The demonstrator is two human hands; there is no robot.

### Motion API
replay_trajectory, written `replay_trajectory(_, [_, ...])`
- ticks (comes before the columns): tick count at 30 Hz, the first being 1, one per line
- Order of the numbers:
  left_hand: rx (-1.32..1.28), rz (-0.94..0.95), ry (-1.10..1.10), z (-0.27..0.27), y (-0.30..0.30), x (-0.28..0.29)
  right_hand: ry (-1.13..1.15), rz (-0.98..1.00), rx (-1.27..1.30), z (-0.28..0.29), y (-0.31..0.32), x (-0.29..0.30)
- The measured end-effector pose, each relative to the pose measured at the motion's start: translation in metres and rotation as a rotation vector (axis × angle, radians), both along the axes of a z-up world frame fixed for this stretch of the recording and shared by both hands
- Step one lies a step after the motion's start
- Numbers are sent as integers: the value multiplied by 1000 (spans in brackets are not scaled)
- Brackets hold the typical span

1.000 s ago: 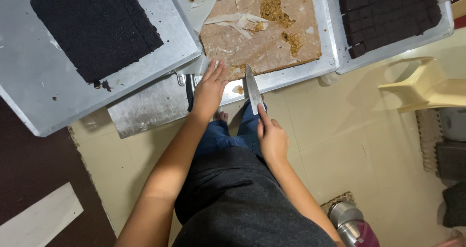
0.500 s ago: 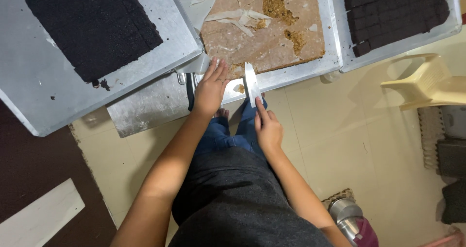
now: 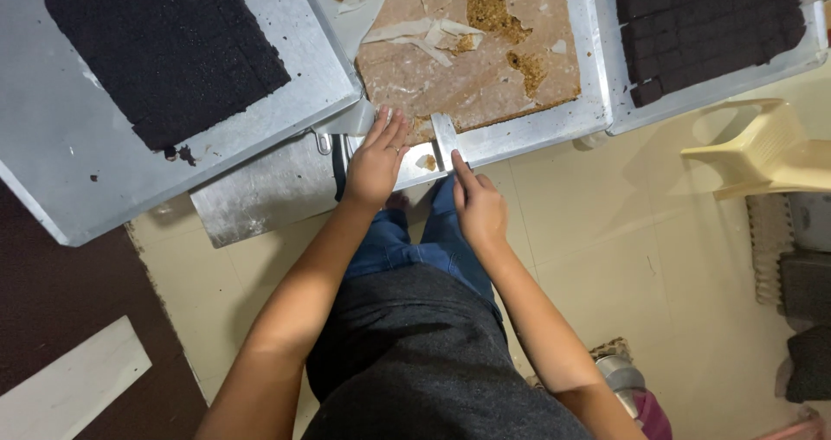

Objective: Peel parchment paper off a slab of cake and prepare or spread crumbly toppings.

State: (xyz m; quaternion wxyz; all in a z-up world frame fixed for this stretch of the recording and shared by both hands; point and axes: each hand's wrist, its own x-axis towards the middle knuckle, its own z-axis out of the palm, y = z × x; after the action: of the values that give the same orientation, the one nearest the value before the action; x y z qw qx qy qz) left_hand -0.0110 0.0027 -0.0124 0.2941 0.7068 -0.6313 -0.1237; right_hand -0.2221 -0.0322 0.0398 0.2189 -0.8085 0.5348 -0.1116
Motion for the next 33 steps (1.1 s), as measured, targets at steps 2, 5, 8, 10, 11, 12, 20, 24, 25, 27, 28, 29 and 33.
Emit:
replay_trajectory(2, [-15, -6, 41, -1, 0, 1, 41, 24, -23, -2, -6, 1])
replay_trajectory(5, [-31, -7, 37, -3, 3, -1, 66, 116, -96, 2, -23, 3])
replay_trajectory(8, [-48, 5, 65, 4, -1, 1, 80, 159, -140, -18, -32, -3])
replay_trajectory(10, [-51, 17, 87, 4, -1, -1, 35, 150, -155, -27, -32, -5])
replay_trajectory(11, [-57, 26, 108, 4, -1, -2, -12, 138, -173, -32, -31, -6])
replay_trajectory(12, [-53, 31, 106, 2, -2, 0, -14, 142, -169, -31, -32, -4])
replay_trajectory(20, [-52, 21, 92, 0, -2, -3, -371, 108, -15, -33, -28, 3])
replay_trajectory(24, [-27, 29, 120, 1, -2, 0, -316, 71, -39, -32, -28, 7])
replay_trajectory(25, [-20, 24, 134, 0, -2, 0, -260, 64, -39, -29, -28, 8])
replay_trajectory(27, [-15, 18, 148, 3, -3, 0, -203, 58, -41, -26, -35, 10])
replay_trajectory(28, [-7, 17, 155, 5, -3, -1, -144, 85, -65, -25, -38, 10])
replay_trajectory(29, [0, 15, 163, 8, -3, -1, -85, 113, -90, -24, -41, 10])
replay_trajectory(33, [11, 11, 170, 10, -4, 1, -80, 143, -120, -26, -54, 11])
